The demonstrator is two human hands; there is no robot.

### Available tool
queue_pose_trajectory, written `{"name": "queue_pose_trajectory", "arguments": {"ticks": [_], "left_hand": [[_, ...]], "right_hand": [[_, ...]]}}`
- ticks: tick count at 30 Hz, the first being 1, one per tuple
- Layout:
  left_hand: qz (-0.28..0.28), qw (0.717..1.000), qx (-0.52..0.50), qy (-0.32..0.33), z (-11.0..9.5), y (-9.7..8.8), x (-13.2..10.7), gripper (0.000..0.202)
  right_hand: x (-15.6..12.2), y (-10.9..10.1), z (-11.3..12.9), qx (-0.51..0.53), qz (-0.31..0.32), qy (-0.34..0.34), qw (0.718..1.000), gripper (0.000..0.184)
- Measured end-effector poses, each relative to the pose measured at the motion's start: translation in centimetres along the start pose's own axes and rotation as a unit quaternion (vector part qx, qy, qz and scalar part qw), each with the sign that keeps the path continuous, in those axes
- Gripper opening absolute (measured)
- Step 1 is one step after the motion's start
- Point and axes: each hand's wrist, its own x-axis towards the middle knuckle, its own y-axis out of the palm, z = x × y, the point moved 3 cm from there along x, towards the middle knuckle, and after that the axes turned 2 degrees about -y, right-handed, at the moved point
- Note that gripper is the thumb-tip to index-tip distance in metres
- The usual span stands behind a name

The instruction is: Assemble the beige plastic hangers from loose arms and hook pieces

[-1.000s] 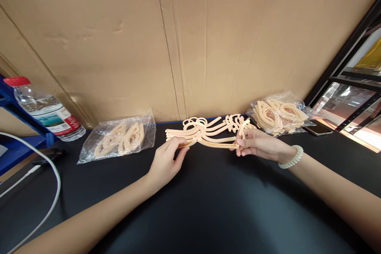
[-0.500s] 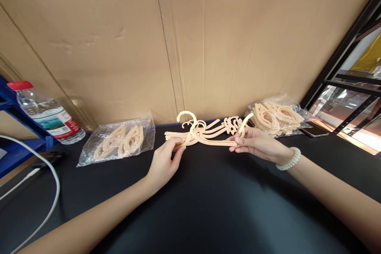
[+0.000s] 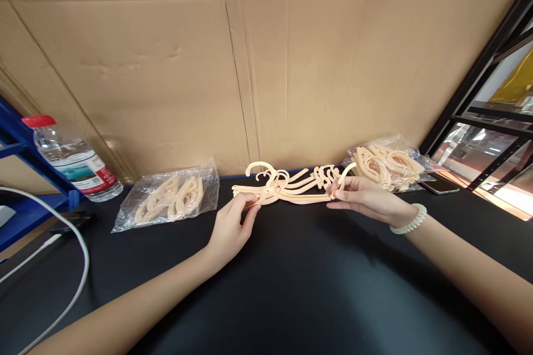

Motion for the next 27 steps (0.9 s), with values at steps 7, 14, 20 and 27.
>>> {"name": "queue_pose_trajectory", "arguments": {"ticks": [7, 14, 20, 27], "left_hand": [[-0.001, 0.999, 0.012, 0.05, -0.58, 0.04, 0.07, 0.004], [-0.008, 0.997, 0.024, 0.074, -0.91, -0.06, 0.21, 0.006], [-0.013, 0.997, 0.026, 0.076, -0.89, -0.05, 0.22, 0.006], [-0.015, 0.997, 0.034, 0.074, -1.01, -0.09, 0.25, 0.006]], "right_hand": [[-0.25, 0.79, -0.18, 0.054, 0.04, 0.054, 0.996, 0.025], [-0.13, 0.8, -0.53, 0.053, 0.042, 0.08, 0.995, 0.028], [-0.13, 0.68, -0.71, 0.057, 0.041, 0.094, 0.993, 0.026], [-0.05, 0.37, -0.89, 0.06, 0.052, 0.098, 0.992, 0.027]]}}
